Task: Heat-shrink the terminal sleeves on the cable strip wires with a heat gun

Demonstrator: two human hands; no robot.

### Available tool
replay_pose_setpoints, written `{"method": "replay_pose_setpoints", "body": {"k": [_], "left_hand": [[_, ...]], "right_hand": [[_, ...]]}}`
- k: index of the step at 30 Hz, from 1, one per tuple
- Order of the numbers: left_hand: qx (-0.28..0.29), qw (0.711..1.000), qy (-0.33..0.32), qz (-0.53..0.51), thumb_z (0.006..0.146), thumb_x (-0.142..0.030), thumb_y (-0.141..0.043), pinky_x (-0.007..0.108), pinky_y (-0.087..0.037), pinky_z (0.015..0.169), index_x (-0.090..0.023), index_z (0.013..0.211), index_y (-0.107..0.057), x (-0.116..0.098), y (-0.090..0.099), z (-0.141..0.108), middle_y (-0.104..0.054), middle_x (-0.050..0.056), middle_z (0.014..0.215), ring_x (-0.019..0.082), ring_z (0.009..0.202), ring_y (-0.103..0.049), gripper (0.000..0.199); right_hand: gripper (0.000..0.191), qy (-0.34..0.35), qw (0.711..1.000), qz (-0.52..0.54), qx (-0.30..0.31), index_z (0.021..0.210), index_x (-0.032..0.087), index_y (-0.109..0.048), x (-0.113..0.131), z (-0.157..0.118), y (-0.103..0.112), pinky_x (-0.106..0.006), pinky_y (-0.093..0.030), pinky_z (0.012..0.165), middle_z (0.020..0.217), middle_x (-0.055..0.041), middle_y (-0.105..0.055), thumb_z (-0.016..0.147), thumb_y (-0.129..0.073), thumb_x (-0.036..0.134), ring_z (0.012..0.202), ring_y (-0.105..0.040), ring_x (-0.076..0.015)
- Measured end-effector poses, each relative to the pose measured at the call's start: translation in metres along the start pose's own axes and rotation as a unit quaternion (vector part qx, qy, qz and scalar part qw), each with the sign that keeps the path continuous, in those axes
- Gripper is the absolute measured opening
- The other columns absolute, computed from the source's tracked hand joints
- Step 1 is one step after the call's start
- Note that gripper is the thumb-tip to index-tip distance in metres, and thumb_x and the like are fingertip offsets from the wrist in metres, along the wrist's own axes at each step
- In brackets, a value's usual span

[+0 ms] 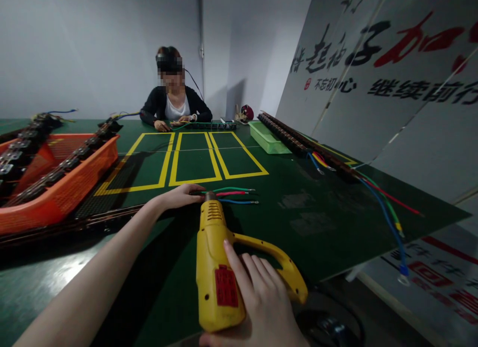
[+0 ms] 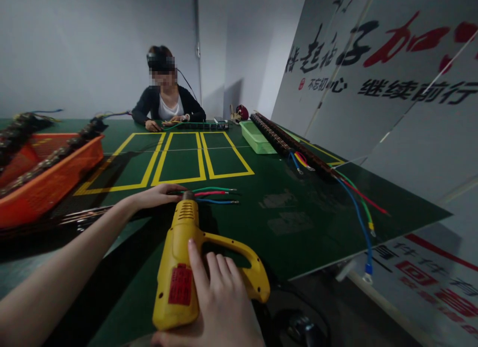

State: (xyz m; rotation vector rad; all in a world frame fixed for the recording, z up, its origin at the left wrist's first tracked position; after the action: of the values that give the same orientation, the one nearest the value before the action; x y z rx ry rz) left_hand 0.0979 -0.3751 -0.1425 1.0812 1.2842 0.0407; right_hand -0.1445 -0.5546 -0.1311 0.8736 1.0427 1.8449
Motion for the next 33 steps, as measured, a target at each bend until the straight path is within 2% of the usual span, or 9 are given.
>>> {"method": "replay_pose_setpoints", "body": {"k": [4,11,14,18,22,27,33], "left_hand": [[0.008,0.999,0.044,0.030,0.067,-0.063,-0.057,0.031,-0.046,0.083,-0.016,0.105,-0.064,0.002,0.001,0.001,-0.068,0.006,0.103,0.026,0.100,-0.058,0.061],[0.031,0.997,0.052,0.038,0.067,-0.059,-0.056,0.026,-0.043,0.065,-0.016,0.096,-0.063,-0.003,0.001,0.001,-0.065,0.003,0.087,0.020,0.080,-0.058,0.052],[0.038,0.996,0.066,0.037,0.068,-0.058,-0.057,0.025,-0.042,0.065,-0.016,0.098,-0.062,-0.001,0.002,0.001,-0.064,0.004,0.089,0.020,0.082,-0.057,0.052],[0.060,0.994,0.089,0.019,0.067,-0.058,-0.058,0.026,-0.042,0.064,-0.017,0.099,-0.062,0.003,0.002,0.001,-0.064,0.003,0.086,0.020,0.079,-0.058,0.052],[0.049,0.994,0.088,0.040,0.065,-0.059,-0.058,0.027,-0.044,0.067,-0.017,0.099,-0.064,0.000,0.002,0.001,-0.066,0.003,0.086,0.021,0.083,-0.059,0.054],[0.028,0.995,0.083,0.053,0.063,-0.058,-0.057,0.028,-0.045,0.074,-0.018,0.095,-0.067,-0.012,0.004,-0.002,-0.067,0.004,0.090,0.022,0.089,-0.059,0.052],[0.037,0.995,0.090,0.037,0.063,-0.061,-0.057,0.027,-0.041,0.064,-0.017,0.091,-0.068,-0.011,0.003,-0.005,-0.065,0.002,0.082,0.020,0.075,-0.057,0.053]], "right_hand": [[0.123,0.010,1.000,-0.016,-0.001,0.141,0.007,-0.038,-0.005,-0.002,0.005,-0.039,-0.049,0.081,0.106,-0.0130,-0.065,0.054,-0.041,0.094,0.090,-0.063,-0.0267],[0.120,-0.006,1.000,-0.016,-0.015,0.141,0.010,-0.037,-0.016,-0.007,0.010,-0.039,-0.049,0.082,0.107,-0.0114,-0.066,0.054,-0.047,0.091,0.092,-0.064,-0.0268],[0.120,-0.029,0.999,-0.022,-0.016,0.143,0.011,-0.035,-0.026,-0.013,0.014,-0.040,-0.049,0.082,0.108,-0.0112,-0.066,0.053,-0.051,0.089,0.092,-0.064,-0.0269],[0.121,-0.081,0.996,-0.043,-0.006,0.146,0.014,-0.028,-0.039,-0.021,0.017,-0.041,-0.047,0.088,0.123,-0.0121,-0.060,0.052,-0.060,0.083,0.103,-0.061,-0.0291],[0.121,-0.131,0.990,-0.050,-0.019,0.147,0.018,-0.026,-0.045,-0.025,0.019,-0.043,-0.045,0.090,0.125,-0.0117,-0.058,0.050,-0.065,0.078,0.106,-0.059,-0.0312],[0.116,-0.133,0.988,-0.071,-0.036,0.145,0.014,-0.030,-0.042,-0.026,0.017,-0.043,-0.044,0.091,0.122,-0.0127,-0.059,0.054,-0.062,0.079,0.104,-0.060,-0.0309],[0.116,-0.112,0.987,-0.095,-0.063,0.143,0.010,-0.034,-0.025,-0.023,0.008,-0.042,-0.046,0.084,0.113,-0.0149,-0.062,0.056,-0.054,0.085,0.097,-0.061,-0.0306]]}}
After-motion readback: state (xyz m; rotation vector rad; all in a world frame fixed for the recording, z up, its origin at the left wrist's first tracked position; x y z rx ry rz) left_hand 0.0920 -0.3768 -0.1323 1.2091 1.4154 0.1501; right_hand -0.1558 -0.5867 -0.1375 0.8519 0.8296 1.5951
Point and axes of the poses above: each hand's wrist, its own z-axis towards the middle knuckle, its own y-axis out of the back of the hand, x = y × z, the point moved 3 cm from there along z, towards the middle knuckle
